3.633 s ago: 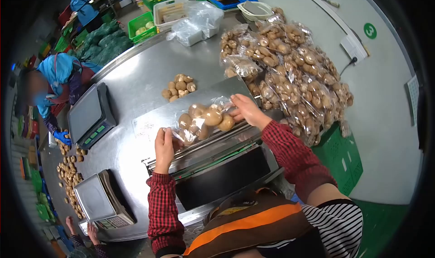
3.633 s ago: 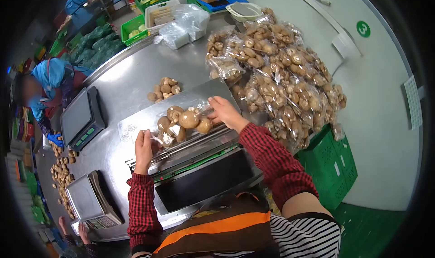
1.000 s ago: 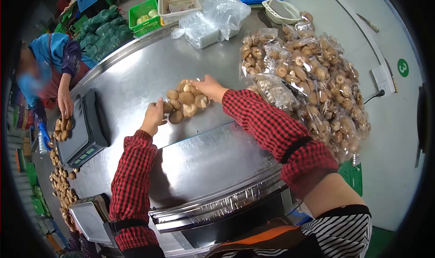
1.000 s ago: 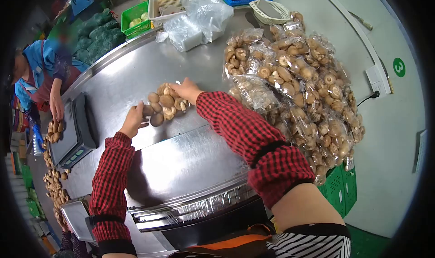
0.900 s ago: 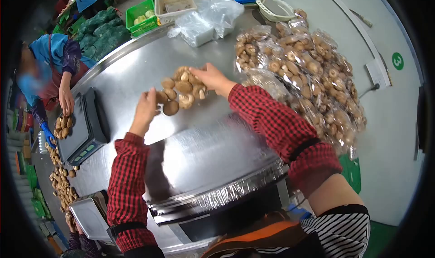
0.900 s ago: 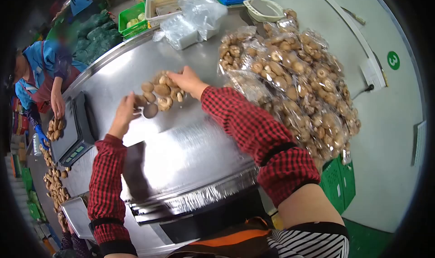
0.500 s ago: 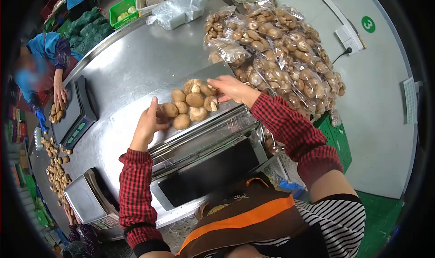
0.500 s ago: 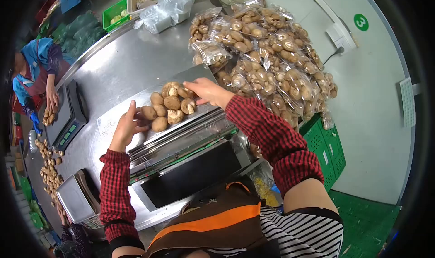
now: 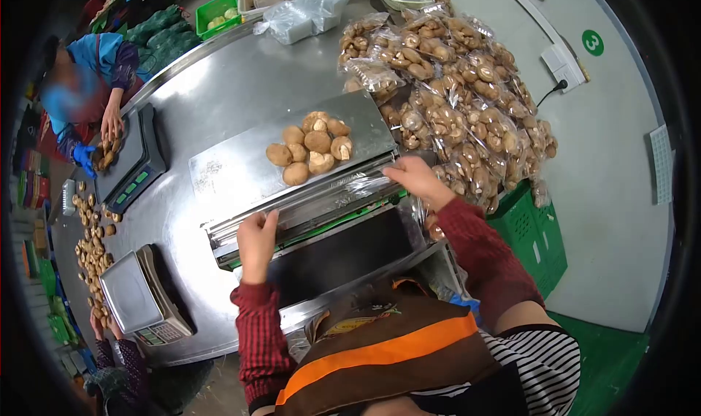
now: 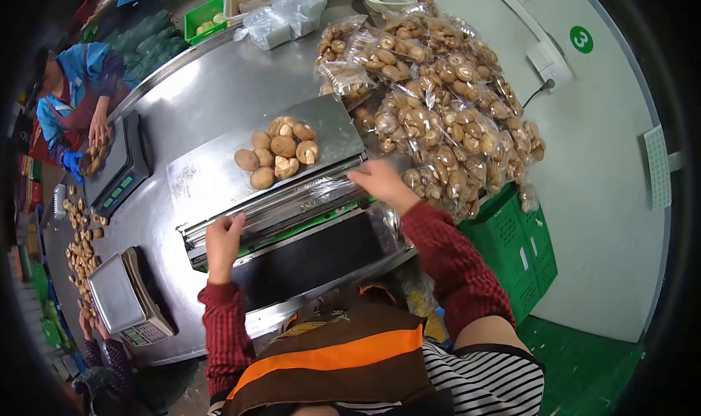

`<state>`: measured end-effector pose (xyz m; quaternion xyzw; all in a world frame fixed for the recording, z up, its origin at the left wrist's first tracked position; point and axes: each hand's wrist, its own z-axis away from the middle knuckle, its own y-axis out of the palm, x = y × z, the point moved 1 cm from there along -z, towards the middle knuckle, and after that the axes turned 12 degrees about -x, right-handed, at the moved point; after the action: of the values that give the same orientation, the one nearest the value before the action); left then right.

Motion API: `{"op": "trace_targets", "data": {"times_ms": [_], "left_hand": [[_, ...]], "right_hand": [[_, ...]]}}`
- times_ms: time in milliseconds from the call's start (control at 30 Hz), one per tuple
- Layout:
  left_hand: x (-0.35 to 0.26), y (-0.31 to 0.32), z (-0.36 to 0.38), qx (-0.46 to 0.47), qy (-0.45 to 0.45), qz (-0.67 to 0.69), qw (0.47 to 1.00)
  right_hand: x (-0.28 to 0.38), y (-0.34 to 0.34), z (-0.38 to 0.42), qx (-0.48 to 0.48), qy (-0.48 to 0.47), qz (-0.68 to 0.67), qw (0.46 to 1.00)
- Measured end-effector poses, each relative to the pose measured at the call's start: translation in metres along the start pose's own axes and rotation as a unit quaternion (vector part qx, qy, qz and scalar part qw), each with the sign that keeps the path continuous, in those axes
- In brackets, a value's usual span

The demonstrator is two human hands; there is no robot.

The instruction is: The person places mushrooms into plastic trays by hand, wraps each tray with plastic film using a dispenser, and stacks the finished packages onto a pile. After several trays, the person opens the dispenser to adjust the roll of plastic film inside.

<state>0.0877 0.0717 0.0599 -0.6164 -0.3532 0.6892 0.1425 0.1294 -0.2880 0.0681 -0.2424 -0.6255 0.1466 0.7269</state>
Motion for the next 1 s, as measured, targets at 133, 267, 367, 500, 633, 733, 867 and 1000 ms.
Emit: {"op": "trace_targets", "data": {"times_ms": [133, 267, 367, 500, 633, 733, 867, 1000], "left_hand": [[-0.023, -0.054, 0.004, 0.289, -0.375, 0.624, 0.622], [-0.091, -0.089, -0.053, 0.024, -0.127, 0.681, 0.721], [-0.104, -0.035, -0.119, -0.084, 0.066, 0.454, 0.884], [-0.035, 0.037, -0.156, 0.046, 0.142, 0.074, 0.986], [-0.031, 0.024, -0.119, 0.118, 0.279, -0.009, 0.953], [-0.051, 0.011, -0.108, 0.160, 0.234, 0.071, 0.956], [-0.068, 0.000, -0.105, 0.220, 0.132, 0.046, 0.966], [-0.036, 0.003, -0.110, 0.237, 0.043, 0.194, 0.951]], "right_hand": [[0.028, -0.033, 0.002, 0.296, 0.418, -0.544, 0.665], [0.112, -0.043, -0.067, 0.259, 0.148, -0.714, 0.634], [0.146, 0.002, -0.131, 0.024, 0.067, -0.565, 0.822], [0.054, 0.072, -0.185, 0.095, 0.119, -0.370, 0.916], [0.044, 0.073, -0.170, 0.148, 0.150, -0.268, 0.940], [0.060, 0.071, -0.168, 0.148, 0.140, -0.165, 0.965], [0.078, 0.055, -0.176, 0.319, 0.143, 0.002, 0.937], [0.066, 0.035, -0.174, 0.347, 0.138, 0.152, 0.915]]}}
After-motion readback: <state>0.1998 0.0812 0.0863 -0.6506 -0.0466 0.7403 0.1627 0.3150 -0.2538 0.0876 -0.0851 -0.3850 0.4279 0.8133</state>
